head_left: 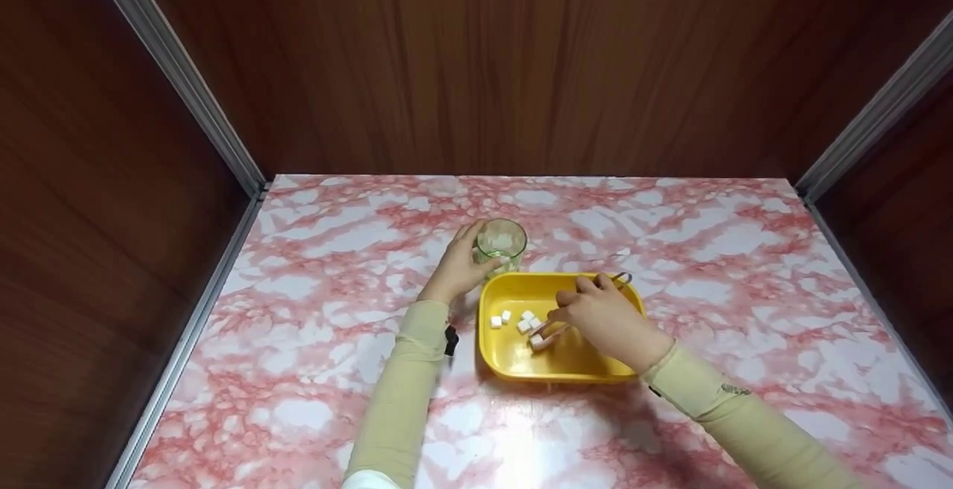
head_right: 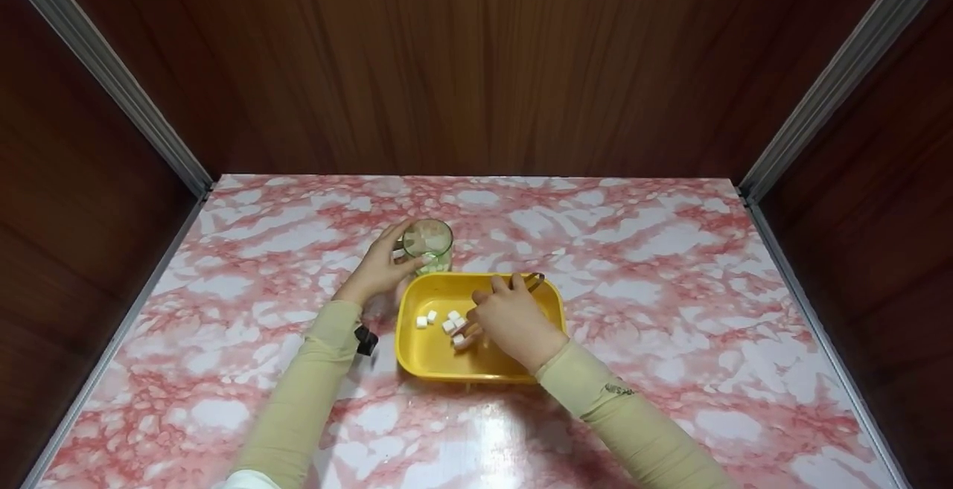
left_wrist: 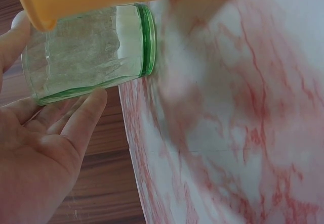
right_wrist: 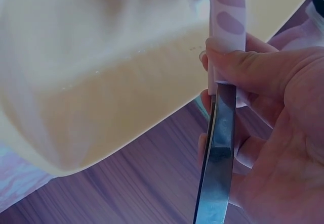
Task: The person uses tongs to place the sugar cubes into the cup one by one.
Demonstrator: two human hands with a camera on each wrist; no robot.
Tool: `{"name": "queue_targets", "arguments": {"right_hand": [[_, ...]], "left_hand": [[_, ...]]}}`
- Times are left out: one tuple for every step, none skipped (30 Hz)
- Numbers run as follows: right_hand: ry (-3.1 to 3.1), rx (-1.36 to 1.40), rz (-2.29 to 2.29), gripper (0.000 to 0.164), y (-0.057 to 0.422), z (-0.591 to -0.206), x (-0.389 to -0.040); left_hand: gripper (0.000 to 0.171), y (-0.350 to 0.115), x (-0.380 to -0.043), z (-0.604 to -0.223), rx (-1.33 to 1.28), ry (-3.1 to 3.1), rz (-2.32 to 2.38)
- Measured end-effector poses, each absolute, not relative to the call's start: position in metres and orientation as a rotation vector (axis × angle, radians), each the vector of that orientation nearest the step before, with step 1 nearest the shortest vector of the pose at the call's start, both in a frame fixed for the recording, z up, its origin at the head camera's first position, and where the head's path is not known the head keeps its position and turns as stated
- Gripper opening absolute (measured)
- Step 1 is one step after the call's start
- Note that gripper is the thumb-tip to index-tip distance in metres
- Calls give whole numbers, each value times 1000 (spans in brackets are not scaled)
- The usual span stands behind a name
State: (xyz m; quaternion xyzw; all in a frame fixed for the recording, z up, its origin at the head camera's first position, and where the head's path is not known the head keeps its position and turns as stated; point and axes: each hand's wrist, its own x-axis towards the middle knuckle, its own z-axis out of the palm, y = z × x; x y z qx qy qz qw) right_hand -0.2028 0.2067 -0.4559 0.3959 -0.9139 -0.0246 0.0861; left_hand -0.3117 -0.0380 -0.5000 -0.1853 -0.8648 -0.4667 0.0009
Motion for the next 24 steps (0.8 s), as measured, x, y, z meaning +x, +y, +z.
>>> {"name": "queue_targets", "arguments": {"right_hand": [[-2721,1175,-75,34,207,-456,-203],[-2714,1172,-73,32,208,-456,-202],[-2706,1166,-76,31,209,-456,-202],[-2697,1160,-79,30,210,-456,-202],[-2690,1154,-81,30,211,-455,-203],[-2682,1149,-88,29,211,-454,-203],[-2680,1144,-91,29,212,-454,-203],[-2678,1139,-94,29,213,-453,-204],[-2679,1136,-95,30,213,-452,-204],[-2679,1133,-92,31,214,-450,-204],[-2676,1132,-89,31,214,-449,-204],[-2673,1131,-86,32,215,-447,-205],[-2671,1131,-81,32,215,-446,-205],[-2669,1131,-72,32,216,-444,-205],[-2666,1128,-65,32,217,-443,-205],[-2669,1123,-60,32,217,-442,-206],[-2668,1118,-64,32,218,-441,-206],[-2675,1111,-65,33,219,-440,-206],[-2682,1101,-69,34,219,-439,-206],[-2691,1091,-72,35,220,-437,-207],[-2698,1079,-79,35,221,-436,-207],[-2703,1071,-85,36,221,-435,-207],[-2705,1064,-90,38,222,-434,-207],[-2710,1057,-89,39,222,-432,-207]], "left_hand": [[77,-38,-312,-500,-585,-2711,-1466],[77,-38,-312,-501,-588,-2707,-1466],[77,-38,-312,-501,-588,-2706,-1471],[77,-38,-312,-501,-588,-2706,-1473],[77,-38,-312,-501,-585,-2707,-1478],[78,-38,-312,-501,-582,-2711,-1474],[78,-38,-312,-501,-581,-2715,-1471],[78,-38,-312,-501,-580,-2718,-1471],[78,-38,-312,-501,-575,-2724,-1474],[78,-38,-311,-500,-572,-2728,-1473],[78,-38,-311,-500,-570,-2730,-1476],[78,-38,-311,-500,-568,-2731,-1479],[78,-38,-311,-499,-566,-2731,-1488],[78,-38,-311,-499,-561,-2732,-1499],[78,-38,-311,-499,-556,-2734,-1507],[78,-38,-311,-499,-553,-2734,-1515],[78,-38,-310,-499,-554,-2732,-1520],[78,-38,-310,-499,-551,-2732,-1524],[78,-38,-310,-499,-548,-2733,-1523],[78,-38,-310,-499,-546,-2735,-1520],[78,-38,-310,-499,-546,-2734,-1518],[78,-38,-310,-499,-548,-2731,-1520],[78,-38,-310,-499,-547,-2730,-1518],[78,-38,-310,-499,-547,-2729,-1521]]}}
